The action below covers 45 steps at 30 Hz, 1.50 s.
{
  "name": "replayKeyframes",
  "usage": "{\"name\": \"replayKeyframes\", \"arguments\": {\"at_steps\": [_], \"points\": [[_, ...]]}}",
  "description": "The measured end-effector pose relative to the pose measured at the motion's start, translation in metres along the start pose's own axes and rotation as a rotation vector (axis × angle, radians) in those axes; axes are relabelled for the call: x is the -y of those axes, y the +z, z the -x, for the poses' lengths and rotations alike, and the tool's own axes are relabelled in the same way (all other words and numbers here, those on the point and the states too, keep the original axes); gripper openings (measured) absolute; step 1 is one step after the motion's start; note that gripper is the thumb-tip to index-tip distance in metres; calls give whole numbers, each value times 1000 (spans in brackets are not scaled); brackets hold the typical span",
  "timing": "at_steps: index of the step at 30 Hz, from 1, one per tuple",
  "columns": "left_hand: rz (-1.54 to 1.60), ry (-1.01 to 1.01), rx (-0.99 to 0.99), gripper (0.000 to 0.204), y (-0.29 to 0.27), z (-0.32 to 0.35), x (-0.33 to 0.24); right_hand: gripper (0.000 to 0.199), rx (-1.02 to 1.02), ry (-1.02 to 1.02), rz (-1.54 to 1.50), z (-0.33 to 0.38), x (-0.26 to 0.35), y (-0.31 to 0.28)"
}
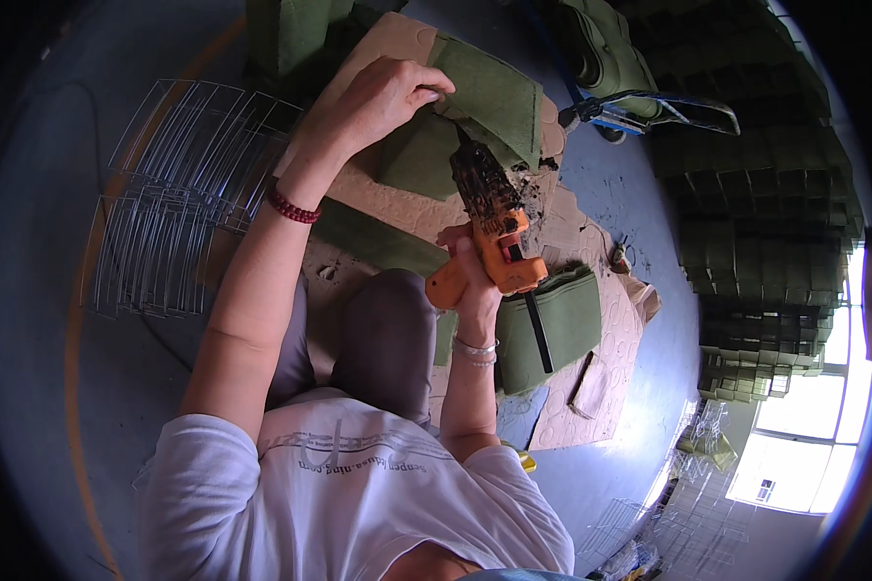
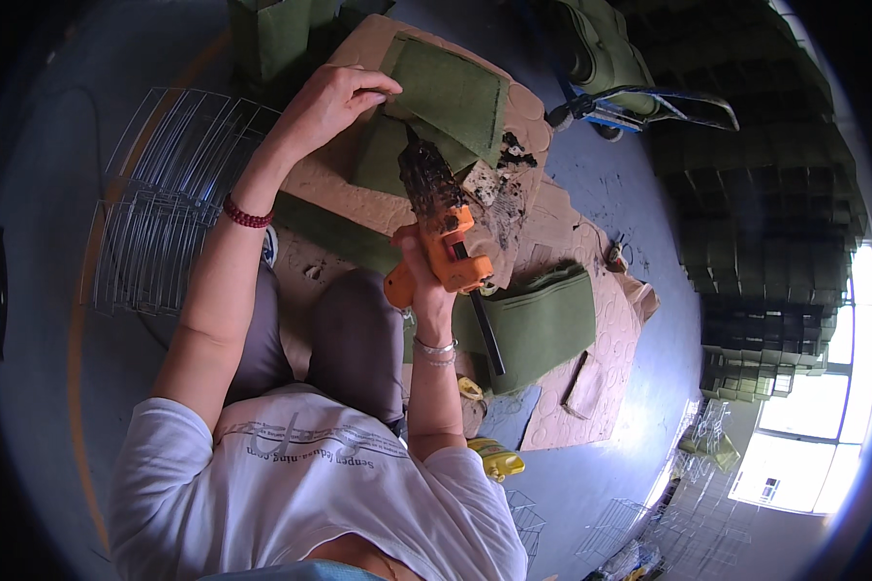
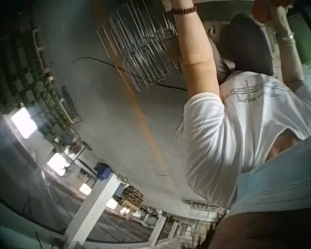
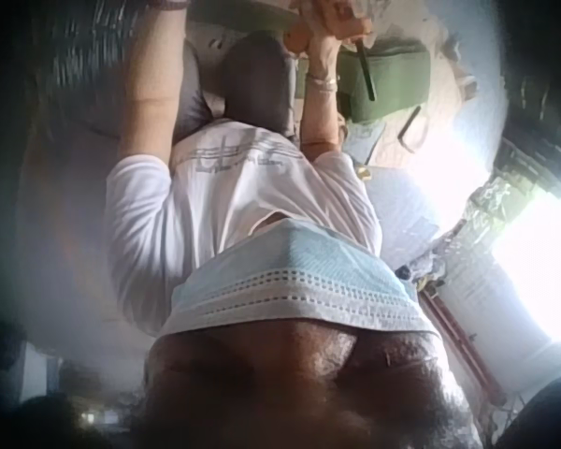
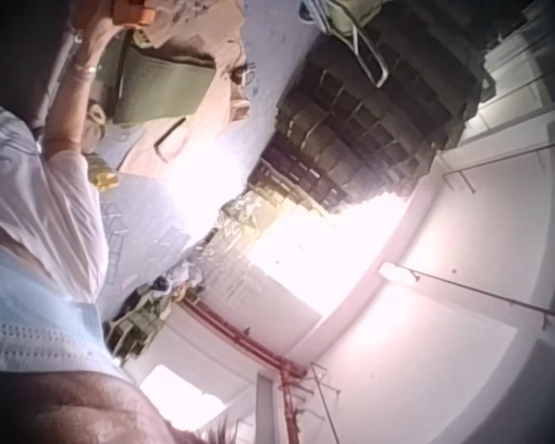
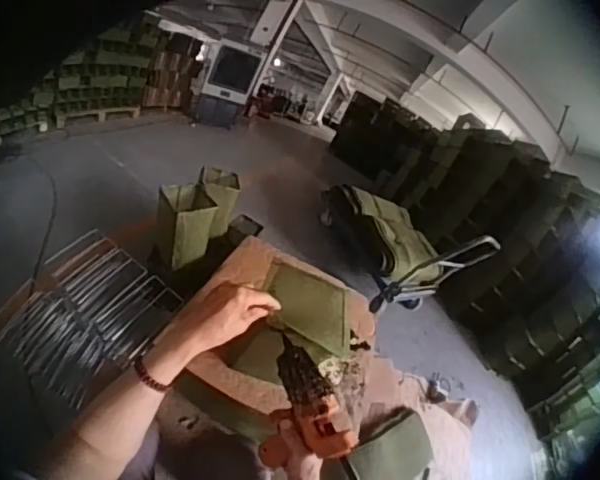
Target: Glue green padded fabric covers onto metal wire frames using a hot glue gun.
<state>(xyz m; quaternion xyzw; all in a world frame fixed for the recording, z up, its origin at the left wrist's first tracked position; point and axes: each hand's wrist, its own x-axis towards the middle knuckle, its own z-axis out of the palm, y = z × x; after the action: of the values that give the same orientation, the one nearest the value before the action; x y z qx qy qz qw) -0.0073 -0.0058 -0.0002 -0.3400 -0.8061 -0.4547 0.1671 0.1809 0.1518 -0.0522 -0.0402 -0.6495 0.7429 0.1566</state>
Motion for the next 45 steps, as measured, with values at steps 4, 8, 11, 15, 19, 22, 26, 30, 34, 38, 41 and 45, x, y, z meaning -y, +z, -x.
{"name": "replayKeyframes", "arguments": {"at_steps": [4, 8, 11, 15, 19, 22, 26, 30, 34, 38, 41, 45], "points": [[31, 10, -26, 20, 0, 0, 1, 22, -5, -1, 14, 1, -1, -2], [27, 14, -19, 20, 1, 0, 2, 23, -17, -10, -20, 1, -3, -6], [45, -9, -20, 19, 1, 0, 3, 23, -30, -12, -26, 1, -4, -7], [49, -17, -16, 19, 1, -1, 0, 24, -40, -27, -61, 2, -5, -11], [35, -23, -8, 19, -1, -1, -1, 24, -36, -24, -51, 2, -5, -12], [40, -27, -12, 19, 0, 0, 0, 24, -56, -14, -66, 2, -6, -11], [44, -3, -24, 19, 1, -1, 1, 26, -74, -24, -81, 2, -8, -14], [53, -1, -36, 19, 2, 0, 3, 25, -72, -13, -97, 3, -4, -13], [53, -26, -17, 19, 0, 0, -1, 25, -88, -25, -145, 3, -6, -14], [58, -40, -11, 19, 0, 0, 0, 26, -122, -15, -123, 3, -4, -14], [69, -50, -13, 19, 0, 0, 0, 27, -113, -32, -102, 4, -2, -15], [60, -23, -28, 19, 1, 0, 1, 26, -140, -45, -64, 5, 0, -18]]}}
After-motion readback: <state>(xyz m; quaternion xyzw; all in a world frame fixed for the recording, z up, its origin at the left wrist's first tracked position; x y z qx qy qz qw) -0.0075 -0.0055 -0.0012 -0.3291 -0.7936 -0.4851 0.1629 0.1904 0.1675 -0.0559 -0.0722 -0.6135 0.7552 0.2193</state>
